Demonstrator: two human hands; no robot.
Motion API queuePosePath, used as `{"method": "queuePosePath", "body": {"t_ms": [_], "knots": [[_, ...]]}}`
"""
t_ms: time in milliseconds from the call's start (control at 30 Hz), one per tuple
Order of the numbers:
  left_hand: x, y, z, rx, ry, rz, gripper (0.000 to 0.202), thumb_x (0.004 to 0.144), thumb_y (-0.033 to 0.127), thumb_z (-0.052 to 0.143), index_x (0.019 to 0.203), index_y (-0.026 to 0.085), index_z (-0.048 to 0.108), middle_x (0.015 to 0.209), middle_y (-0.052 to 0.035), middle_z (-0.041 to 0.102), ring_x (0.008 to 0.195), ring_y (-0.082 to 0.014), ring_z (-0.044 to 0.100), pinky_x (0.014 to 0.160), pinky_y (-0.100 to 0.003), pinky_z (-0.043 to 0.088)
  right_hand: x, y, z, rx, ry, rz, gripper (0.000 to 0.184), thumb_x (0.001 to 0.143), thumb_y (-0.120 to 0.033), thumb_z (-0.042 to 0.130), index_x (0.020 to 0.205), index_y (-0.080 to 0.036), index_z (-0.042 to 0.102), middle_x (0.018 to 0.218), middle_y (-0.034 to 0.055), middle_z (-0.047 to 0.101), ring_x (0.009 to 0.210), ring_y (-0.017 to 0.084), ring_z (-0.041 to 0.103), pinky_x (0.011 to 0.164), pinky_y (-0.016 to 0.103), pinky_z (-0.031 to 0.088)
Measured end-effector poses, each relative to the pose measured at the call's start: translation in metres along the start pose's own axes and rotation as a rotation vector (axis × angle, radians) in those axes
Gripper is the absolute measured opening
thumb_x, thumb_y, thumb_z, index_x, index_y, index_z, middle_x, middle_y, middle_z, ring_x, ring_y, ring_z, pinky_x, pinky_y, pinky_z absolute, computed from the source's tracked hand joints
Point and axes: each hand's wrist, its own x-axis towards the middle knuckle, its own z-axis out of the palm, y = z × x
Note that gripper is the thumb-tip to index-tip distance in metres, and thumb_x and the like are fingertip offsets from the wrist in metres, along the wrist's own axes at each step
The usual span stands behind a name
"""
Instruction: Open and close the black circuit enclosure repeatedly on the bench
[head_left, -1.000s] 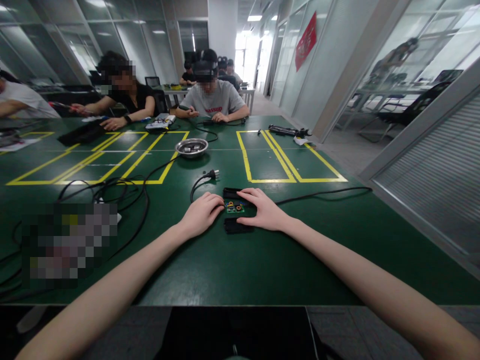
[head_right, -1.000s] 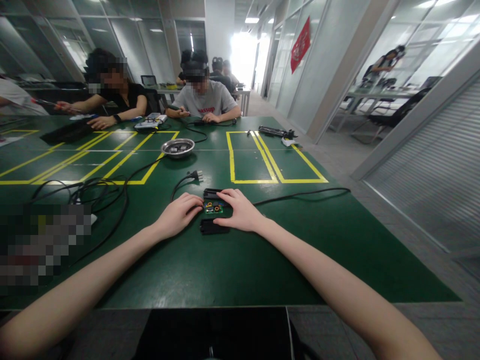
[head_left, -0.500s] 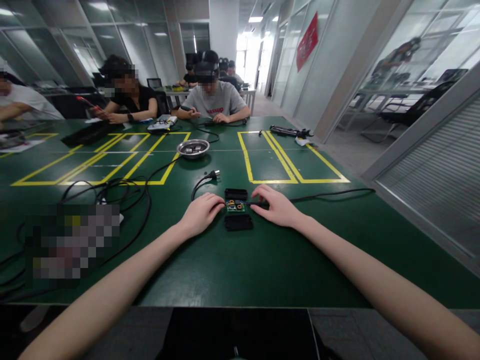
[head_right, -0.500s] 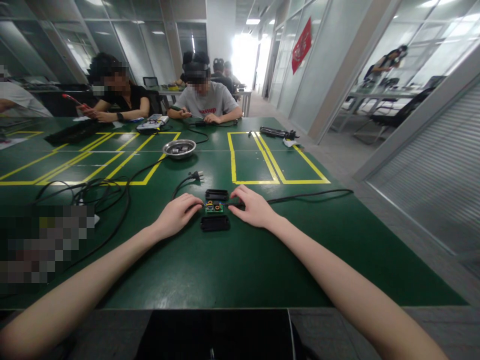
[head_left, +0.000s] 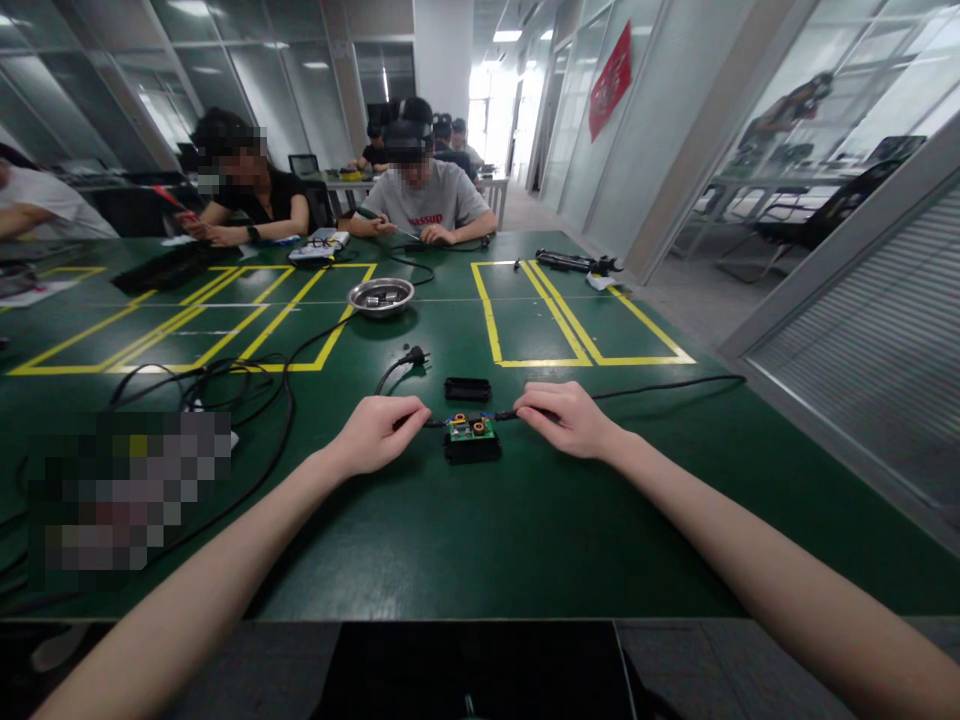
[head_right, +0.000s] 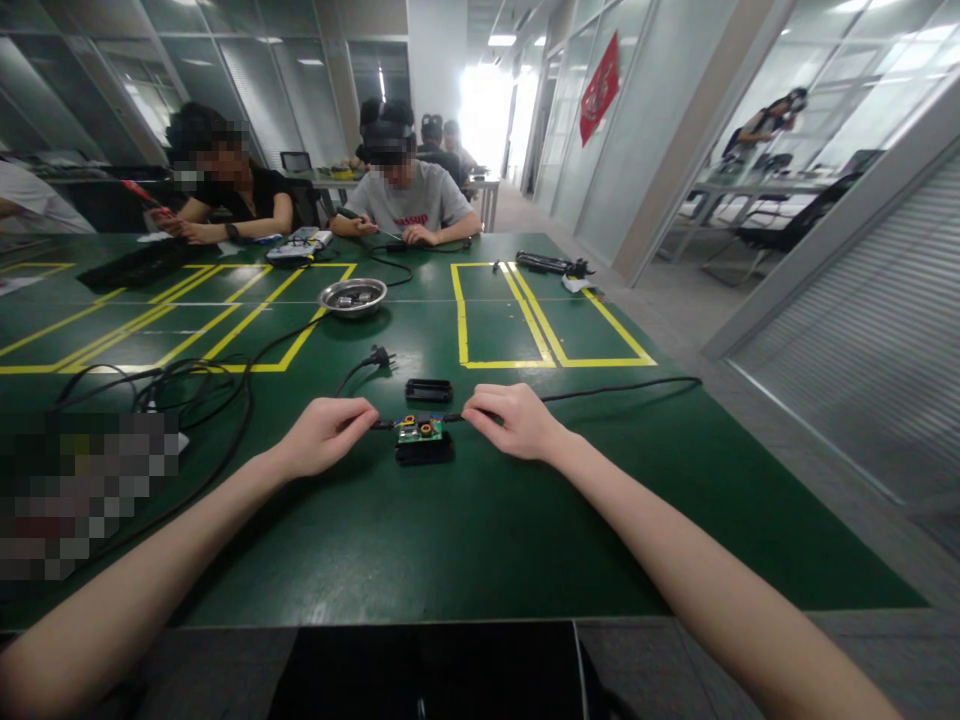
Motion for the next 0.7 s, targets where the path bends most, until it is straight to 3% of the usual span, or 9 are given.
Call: {"method": "queuePosePath", "body": {"t_ms": [267,700], "knots": [[-0.004,0.002,0.005,-0.007,-0.096,-0.015,0.038,0.103,0.031,0.043,0.070,0.018,0.058,0.057,0.0043,0.051,0.051,-0.0096,0.047,0.057,-0.023,0.034,0.002,-0.002,0.005,0.011,-0.078,0.018,0.042,0.106,-0.031,0.045,0.066,-0.020,0.054,0.060,0.0000,0.056,0.055,0.012,0.049,0.057,0.026,0.034],[0.002,-0.003,0.018,0.113,-0.168,-0.099,0.043,0.106,0.039,0.039,0.072,0.020,0.057,0.063,0.0004,0.060,0.058,-0.0151,0.055,0.060,-0.026,0.035,0.002,0.007,0.009,-0.098,-0.158,0.196,0.045,0.102,-0.038,0.041,0.061,-0.022,0.047,0.057,0.0010,0.053,0.054,0.014,0.046,0.059,0.028,0.031]]}}
